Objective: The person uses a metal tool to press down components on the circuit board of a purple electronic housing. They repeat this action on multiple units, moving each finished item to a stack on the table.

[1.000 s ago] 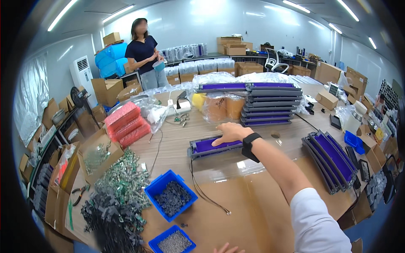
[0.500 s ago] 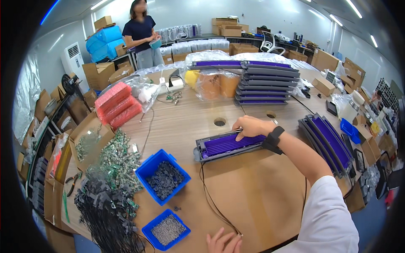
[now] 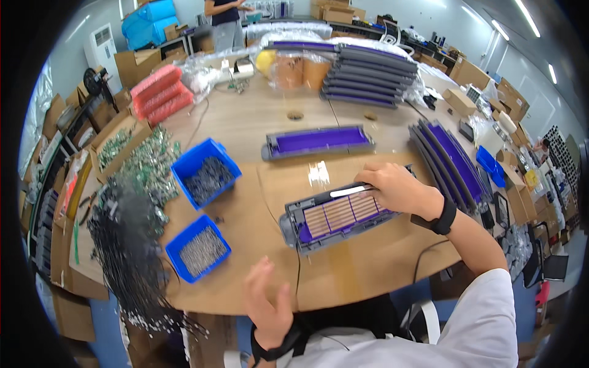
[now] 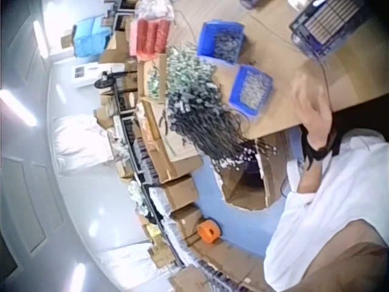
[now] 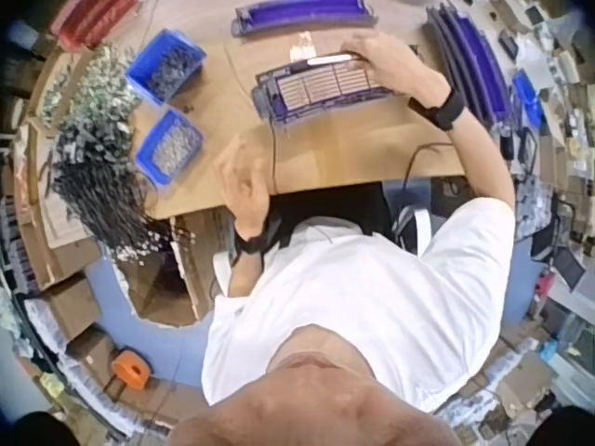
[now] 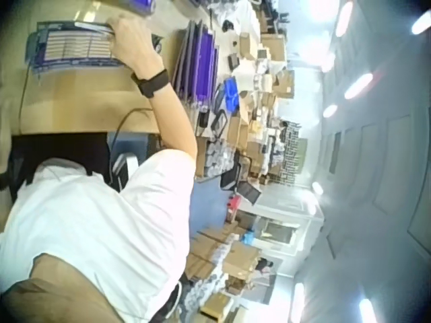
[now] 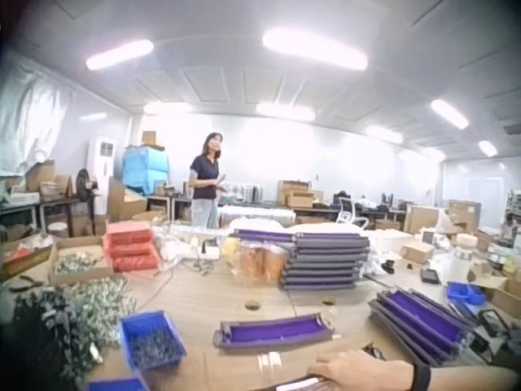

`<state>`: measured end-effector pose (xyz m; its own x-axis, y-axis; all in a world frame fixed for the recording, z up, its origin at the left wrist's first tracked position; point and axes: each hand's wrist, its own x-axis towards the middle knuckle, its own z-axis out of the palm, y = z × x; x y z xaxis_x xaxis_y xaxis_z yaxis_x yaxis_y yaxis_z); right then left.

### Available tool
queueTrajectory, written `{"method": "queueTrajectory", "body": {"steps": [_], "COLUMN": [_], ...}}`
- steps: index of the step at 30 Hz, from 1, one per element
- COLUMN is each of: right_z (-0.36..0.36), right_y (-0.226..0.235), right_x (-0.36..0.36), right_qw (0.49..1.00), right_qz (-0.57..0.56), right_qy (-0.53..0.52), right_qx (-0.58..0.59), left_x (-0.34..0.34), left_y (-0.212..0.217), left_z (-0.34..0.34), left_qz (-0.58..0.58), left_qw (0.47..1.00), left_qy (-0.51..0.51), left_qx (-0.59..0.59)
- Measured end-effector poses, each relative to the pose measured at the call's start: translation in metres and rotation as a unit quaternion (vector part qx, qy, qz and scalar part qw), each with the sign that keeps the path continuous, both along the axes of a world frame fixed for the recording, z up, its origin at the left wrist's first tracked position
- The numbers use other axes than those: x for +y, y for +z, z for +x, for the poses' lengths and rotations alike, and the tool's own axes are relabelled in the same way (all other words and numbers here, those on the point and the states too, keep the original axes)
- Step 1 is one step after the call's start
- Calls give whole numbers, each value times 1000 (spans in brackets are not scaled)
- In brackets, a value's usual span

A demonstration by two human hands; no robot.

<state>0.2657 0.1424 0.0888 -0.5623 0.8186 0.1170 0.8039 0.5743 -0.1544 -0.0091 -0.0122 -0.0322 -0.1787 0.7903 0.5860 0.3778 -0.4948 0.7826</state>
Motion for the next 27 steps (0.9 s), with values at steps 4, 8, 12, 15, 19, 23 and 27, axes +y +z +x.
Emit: {"method": "queueTrajectory", "body": {"steps": [4,8,12,15,19,23,27], "right_z": [20,18,-15,-45,-64,-78,-87], "right_y": [-28,-22,-32,-50,-78,-91,-94], "right_x": [-45,-95,-146,-178,-185,-190,-193], "right_qw": [999,997,990,971,951,956,953], "right_qz": [-33,51,47,-46,-66,-34,-23], "right_qy": [10,-54,29,3,-57,-79,-107], "right_qx": [-11,10,129,234,297,280,282], "left_x": [-8,-16,-39,-54,-68,-70,-66], "left_y": [15,34,41,38,36,31,31], "left_z": [6,15,24,33,41,31,21], "left_qz": [-72,-182,-267,-282,-351,-378,-366], "left_qw": [997,978,957,954,928,917,921], "left_qy": [-22,-74,-75,-80,-122,-127,-124], "left_qx": [12,63,85,61,-1,26,53]}}
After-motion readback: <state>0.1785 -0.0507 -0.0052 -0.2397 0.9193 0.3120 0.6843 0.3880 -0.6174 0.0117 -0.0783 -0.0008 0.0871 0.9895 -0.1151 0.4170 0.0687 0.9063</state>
